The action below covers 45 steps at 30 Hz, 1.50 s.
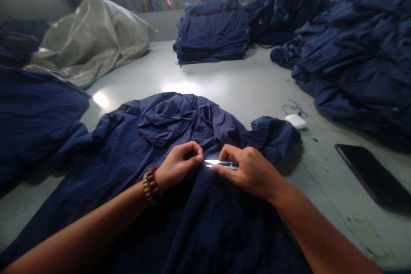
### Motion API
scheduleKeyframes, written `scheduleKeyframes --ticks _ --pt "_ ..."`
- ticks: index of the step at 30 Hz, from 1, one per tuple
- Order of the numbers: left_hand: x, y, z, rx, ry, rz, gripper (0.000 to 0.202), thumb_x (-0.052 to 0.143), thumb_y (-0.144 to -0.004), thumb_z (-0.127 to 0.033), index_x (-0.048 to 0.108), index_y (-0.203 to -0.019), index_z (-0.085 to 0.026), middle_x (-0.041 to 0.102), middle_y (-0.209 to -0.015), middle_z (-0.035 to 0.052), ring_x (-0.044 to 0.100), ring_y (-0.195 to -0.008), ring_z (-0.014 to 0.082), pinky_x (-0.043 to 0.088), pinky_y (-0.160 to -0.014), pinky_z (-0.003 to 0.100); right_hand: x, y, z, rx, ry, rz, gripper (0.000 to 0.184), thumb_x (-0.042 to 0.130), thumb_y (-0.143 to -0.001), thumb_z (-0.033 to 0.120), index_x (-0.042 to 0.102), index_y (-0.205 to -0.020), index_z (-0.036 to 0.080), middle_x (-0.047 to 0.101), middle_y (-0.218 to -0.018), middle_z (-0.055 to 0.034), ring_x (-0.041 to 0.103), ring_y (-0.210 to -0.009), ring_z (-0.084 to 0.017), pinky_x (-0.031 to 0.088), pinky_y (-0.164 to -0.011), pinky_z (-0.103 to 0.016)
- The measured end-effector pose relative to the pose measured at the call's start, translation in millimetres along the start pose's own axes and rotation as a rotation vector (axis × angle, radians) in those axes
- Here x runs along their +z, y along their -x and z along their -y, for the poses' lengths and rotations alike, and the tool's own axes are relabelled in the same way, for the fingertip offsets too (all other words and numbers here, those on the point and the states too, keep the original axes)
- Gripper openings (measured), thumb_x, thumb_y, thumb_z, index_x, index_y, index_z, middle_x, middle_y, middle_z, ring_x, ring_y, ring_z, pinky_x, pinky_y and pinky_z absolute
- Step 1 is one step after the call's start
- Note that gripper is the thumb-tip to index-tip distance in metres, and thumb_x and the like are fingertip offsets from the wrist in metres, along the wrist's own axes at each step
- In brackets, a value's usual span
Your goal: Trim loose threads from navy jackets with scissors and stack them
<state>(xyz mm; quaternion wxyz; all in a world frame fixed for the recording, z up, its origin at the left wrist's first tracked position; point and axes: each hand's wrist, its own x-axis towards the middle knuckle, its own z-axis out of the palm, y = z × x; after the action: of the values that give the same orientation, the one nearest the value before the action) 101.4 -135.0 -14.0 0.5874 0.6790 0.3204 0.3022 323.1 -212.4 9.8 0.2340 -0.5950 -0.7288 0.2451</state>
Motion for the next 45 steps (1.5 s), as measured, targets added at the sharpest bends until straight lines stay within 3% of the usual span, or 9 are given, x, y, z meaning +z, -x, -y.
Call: scheduleKeyframes --ticks 17,20,24,26,28,30,32,39,45 --pt "-0.9 0 -1 -0.024 0.045 -0.016 0.023 0.072 -0.081 -0.036 0.062 -0.077 -0.016 0.057 -0.074 -0.0009 0.050 -0.070 0.0124 0.039 -0.069 0.026 0 -1 2 -0.101 -0.053 -0.084 0.034 0.064 -0.095 0.057 0.072 -0.084 0.025 0.066 -0.065 0.0017 0.056 -0.054 -0.012 0.039 -0.056 -0.027" --pt "-2.1 -1 -1 -0.024 0.074 -0.038 0.028 0.075 -0.080 -0.040 0.062 -0.076 -0.016 0.059 -0.075 -0.0006 0.051 -0.071 0.0124 0.040 -0.071 0.026 -3 0 -1 0.010 -0.224 -0.231 0.036 0.066 -0.093 0.060 0.070 -0.086 0.024 0.062 -0.062 0.0013 0.050 -0.050 -0.011 0.034 -0.049 -0.027" --pt "-2.8 -2 2 -0.030 0.133 -0.063 0.036 0.081 -0.078 -0.046 0.064 -0.077 -0.015 0.062 -0.076 0.0002 0.053 -0.072 0.0126 0.041 -0.071 0.026 -4 -3 -7 0.192 -0.743 -0.382 0.049 0.068 -0.086 0.071 0.068 -0.094 0.023 0.035 -0.048 0.0094 0.025 -0.038 -0.008 0.019 -0.037 -0.025" --pt "-2.3 -2 3 -0.022 0.162 -0.067 0.038 0.083 -0.077 -0.048 0.065 -0.077 -0.015 0.063 -0.076 0.0005 0.053 -0.071 0.0124 0.041 -0.071 0.025 -3 -5 -6 0.225 -0.818 -0.320 0.051 0.083 -0.074 0.066 0.071 -0.096 0.022 0.042 -0.049 0.0091 0.026 -0.038 -0.006 0.021 -0.036 -0.024" --pt "-0.9 -2 4 -0.018 0.191 -0.064 0.042 0.086 -0.074 -0.050 0.066 -0.076 -0.014 0.064 -0.075 0.0008 0.054 -0.071 0.0121 0.041 -0.070 0.025 0 -8 0 0.214 -0.747 -0.233 0.050 0.092 -0.065 0.056 0.076 -0.097 0.020 0.063 -0.063 0.0017 0.043 -0.044 -0.008 0.033 -0.038 -0.023" --pt "1.4 -2 3 -0.019 0.223 -0.060 0.045 0.089 -0.071 -0.052 0.067 -0.076 -0.013 0.065 -0.075 0.0013 0.054 -0.071 0.0122 0.041 -0.070 0.025 4 -9 6 0.167 -0.675 -0.163 0.046 0.092 -0.067 0.054 0.080 -0.097 0.021 0.076 -0.085 -0.0056 0.062 -0.062 -0.014 0.050 -0.052 -0.026" --pt "4.2 -1 3 -0.024 0.254 -0.045 0.048 0.091 -0.069 -0.054 0.068 -0.076 -0.013 0.066 -0.076 0.0020 0.056 -0.071 0.0126 0.041 -0.071 0.025 9 -9 9 0.124 -0.645 -0.099 0.043 0.089 -0.071 0.054 0.082 -0.098 0.021 0.079 -0.095 -0.0072 0.070 -0.078 -0.019 0.056 -0.067 -0.030" --pt "12.8 -3 -8 -0.003 0.276 -0.020 0.048 0.092 -0.068 -0.054 0.070 -0.075 -0.012 0.066 -0.075 0.0012 0.056 -0.071 0.0118 0.041 -0.070 0.025 9 -6 8 0.080 -0.636 -0.045 0.039 0.085 -0.075 0.055 0.078 -0.081 0.017 0.064 -0.067 -0.0001 0.050 -0.059 -0.011 0.039 -0.055 -0.026" --pt "28.3 -11 -40 0.006 0.229 0.016 0.045 0.088 -0.075 -0.052 0.071 -0.085 -0.012 0.063 -0.076 0.0000 0.050 -0.067 0.0090 0.037 -0.064 0.023 -19 1 9 0.082 -0.687 -0.158 0.038 0.086 -0.072 0.052 0.071 -0.079 0.017 0.056 -0.063 0.0034 0.043 -0.057 -0.009 0.036 -0.054 -0.024"
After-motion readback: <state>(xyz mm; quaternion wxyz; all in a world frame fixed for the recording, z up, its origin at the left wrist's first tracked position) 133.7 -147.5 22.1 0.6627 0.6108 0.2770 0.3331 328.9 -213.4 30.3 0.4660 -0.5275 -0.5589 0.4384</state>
